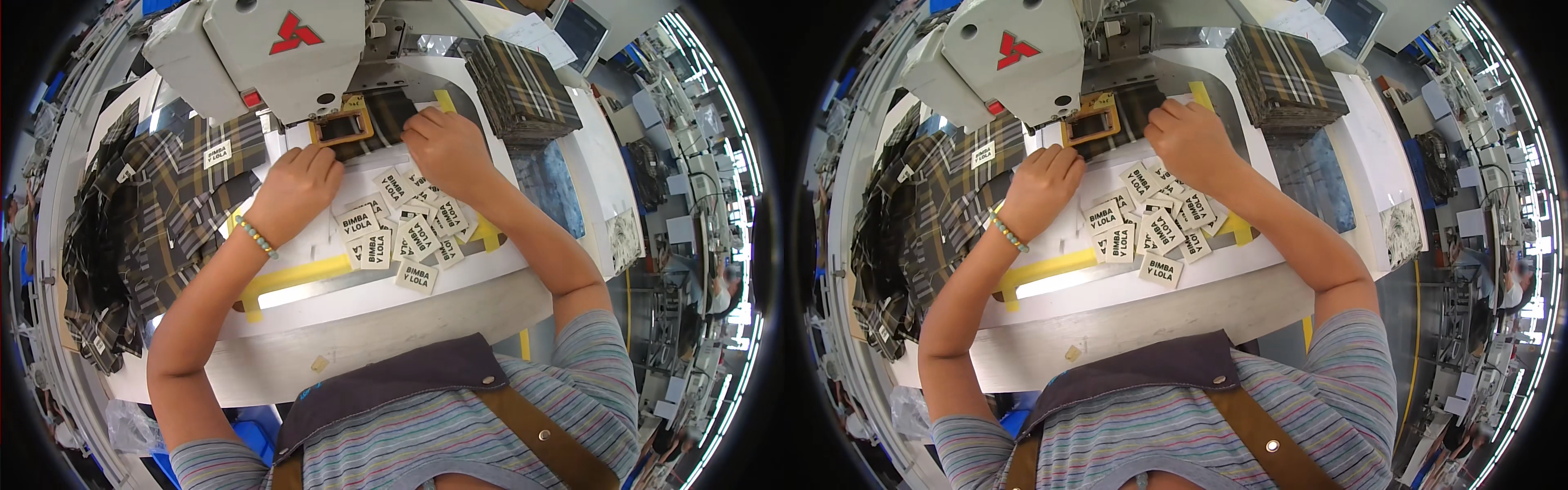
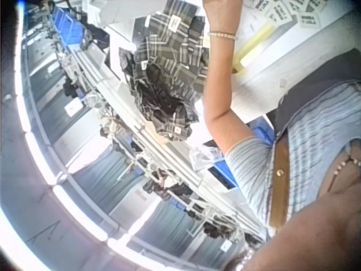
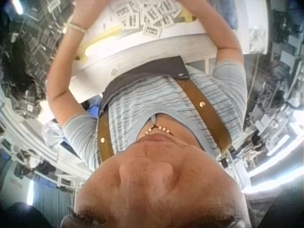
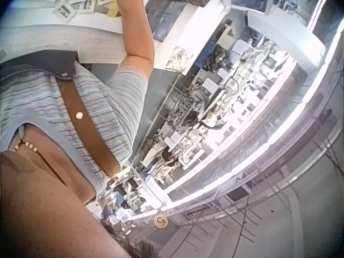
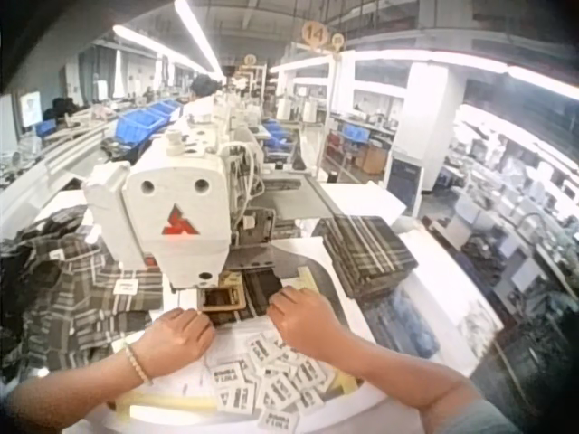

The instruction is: The person repeatedly picks up plaid fabric pieces and small white labels, aligns them under a sewing machine, and sews the labels onto the fabric. Finished pieces are stacked to the left, while new fabric pieces are taken from a stack on the right.

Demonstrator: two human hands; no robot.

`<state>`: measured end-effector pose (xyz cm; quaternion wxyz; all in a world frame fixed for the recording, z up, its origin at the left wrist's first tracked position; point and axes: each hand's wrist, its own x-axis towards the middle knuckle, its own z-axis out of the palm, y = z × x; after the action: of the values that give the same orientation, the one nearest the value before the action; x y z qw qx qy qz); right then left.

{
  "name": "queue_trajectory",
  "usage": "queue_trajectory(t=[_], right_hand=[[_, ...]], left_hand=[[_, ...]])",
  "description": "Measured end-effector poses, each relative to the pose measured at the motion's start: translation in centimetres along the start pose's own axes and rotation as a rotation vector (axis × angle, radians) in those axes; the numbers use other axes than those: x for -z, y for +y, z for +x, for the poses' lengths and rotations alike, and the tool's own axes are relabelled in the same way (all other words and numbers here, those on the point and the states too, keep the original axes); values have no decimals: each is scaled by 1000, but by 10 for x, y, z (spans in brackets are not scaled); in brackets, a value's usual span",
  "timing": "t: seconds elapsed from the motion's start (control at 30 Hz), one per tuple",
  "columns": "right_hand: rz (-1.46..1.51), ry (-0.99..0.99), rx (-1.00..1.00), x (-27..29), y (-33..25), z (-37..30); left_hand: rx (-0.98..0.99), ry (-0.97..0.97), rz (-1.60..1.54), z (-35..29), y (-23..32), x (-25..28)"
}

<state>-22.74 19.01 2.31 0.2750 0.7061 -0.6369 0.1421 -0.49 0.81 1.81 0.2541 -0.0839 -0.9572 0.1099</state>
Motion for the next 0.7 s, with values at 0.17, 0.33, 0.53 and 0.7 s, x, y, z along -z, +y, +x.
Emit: queue_trajectory(t=[0.17, 0.33, 0.53, 0.7], right_hand=[[234, -155, -80, 0, -12, 10], [379, -249, -281, 29, 7, -8], [383, -288, -181, 16, -2, -35], [520, -246, -206, 17, 0, -36]], left_hand=[[73, -85, 33, -27, -17, 9], [254, -55, -149, -42, -11, 34], [382, -135, -335, -51, 6, 39], [396, -109, -397, -63, 0, 36]])
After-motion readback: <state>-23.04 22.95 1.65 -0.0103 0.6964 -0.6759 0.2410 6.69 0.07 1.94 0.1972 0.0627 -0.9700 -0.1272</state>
